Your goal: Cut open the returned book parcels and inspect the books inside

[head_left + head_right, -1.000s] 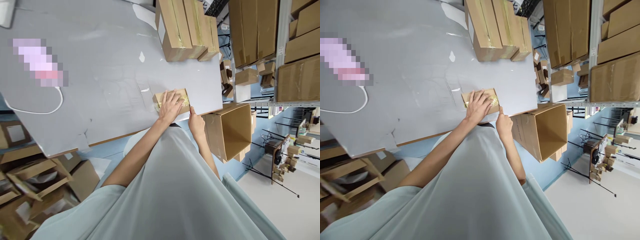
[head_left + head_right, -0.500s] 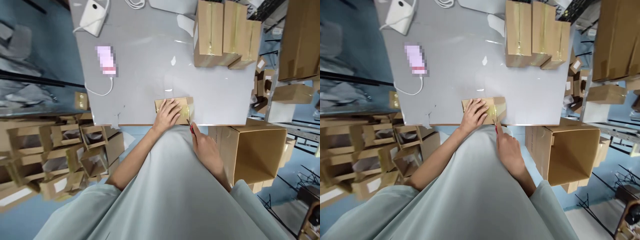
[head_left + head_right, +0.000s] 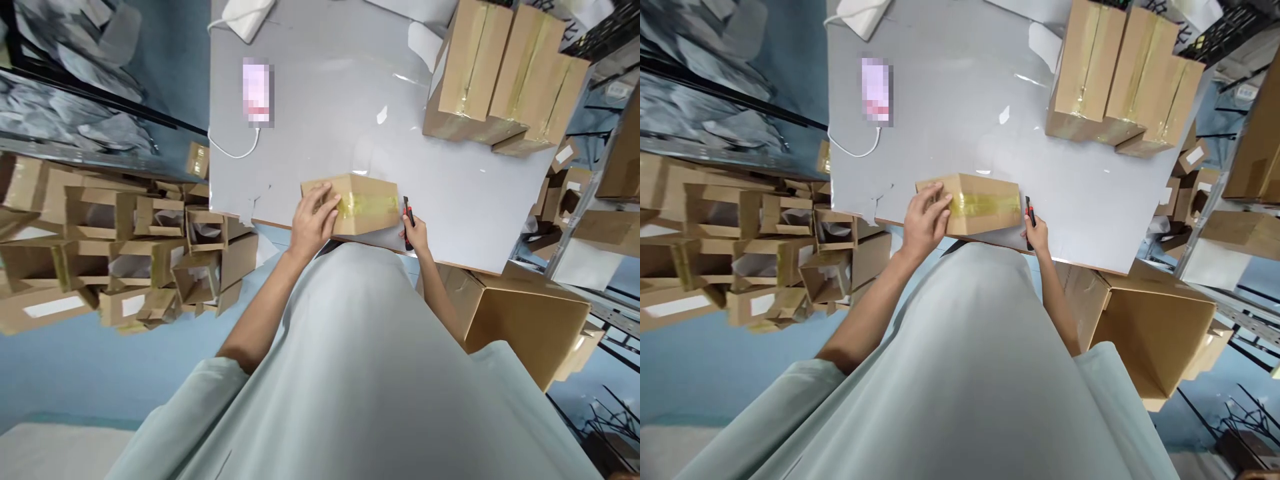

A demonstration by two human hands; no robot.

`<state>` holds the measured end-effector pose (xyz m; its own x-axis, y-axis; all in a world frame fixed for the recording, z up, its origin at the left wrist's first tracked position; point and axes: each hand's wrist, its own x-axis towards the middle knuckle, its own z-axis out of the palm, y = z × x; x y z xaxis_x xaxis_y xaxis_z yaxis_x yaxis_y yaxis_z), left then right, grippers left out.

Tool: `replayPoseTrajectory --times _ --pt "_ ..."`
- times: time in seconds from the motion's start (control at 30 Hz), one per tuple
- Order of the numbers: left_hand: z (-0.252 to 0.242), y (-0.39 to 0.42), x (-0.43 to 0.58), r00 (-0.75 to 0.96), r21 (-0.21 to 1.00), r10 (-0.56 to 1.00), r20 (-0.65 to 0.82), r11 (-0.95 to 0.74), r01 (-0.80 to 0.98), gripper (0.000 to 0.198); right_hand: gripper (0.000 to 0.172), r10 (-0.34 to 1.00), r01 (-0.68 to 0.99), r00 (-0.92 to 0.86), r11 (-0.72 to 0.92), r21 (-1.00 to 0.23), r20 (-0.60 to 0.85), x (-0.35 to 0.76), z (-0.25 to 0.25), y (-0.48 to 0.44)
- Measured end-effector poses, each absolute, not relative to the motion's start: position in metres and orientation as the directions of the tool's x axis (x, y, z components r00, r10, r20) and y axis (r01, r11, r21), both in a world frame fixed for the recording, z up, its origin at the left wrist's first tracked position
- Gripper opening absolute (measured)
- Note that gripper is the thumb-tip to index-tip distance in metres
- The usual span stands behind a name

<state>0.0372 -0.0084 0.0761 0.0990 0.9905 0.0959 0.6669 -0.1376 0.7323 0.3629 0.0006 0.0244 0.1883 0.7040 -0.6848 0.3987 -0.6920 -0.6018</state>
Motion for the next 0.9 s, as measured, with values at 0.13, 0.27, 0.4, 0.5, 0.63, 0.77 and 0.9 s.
replayPoseTrajectory --times 0.13,0.27,0.4,0.5,0.63,0.77,0.9 --pt "0.089 -0.029 0.012 -0.109 0.746 0.992 0.058 0.029 0.665 0.056 0.058 0.754 0.309 0.072 -0.639 -0.704 -0.653 0.333 0.034 -0.005" --pt "0.086 -0.032 0.017 -0.175 0.806 0.985 0.004 0.101 0.584 0.063 0.060 0.795 0.328 0.107 -0.595 -0.734 -0.597 0.322 0.056 -0.010" --pt "0.056 -0.008 0.037 -0.093 0.860 0.993 -0.079 0.115 0.497 0.079 0.064 0.816 0.407 0.246 -0.576 -0.709 -0.522 0.337 0.083 -0.017" --pt "0.025 0.010 0.055 0.002 0.925 0.988 -0.156 0.145 0.350 0.078 0.064 0.808 0.452 0.336 -0.589 -0.670 -0.484 0.350 0.099 -0.022" --pt "-0.002 0.018 0.071 0.074 0.944 0.968 -0.240 0.215 0.250 0.077 0.054 0.808 0.552 0.357 -0.587 -0.592 -0.468 0.362 0.109 -0.022" --pt "-0.008 0.020 0.063 0.137 0.956 0.963 -0.230 0.198 0.215 0.082 0.043 0.858 0.770 0.369 -0.497 -0.400 -0.357 0.364 0.127 -0.012" --pt "-0.006 0.035 0.045 0.246 0.971 0.957 -0.157 0.104 0.215 0.091 0.041 0.894 0.925 0.166 -0.287 -0.248 -0.416 0.343 0.155 0.010"
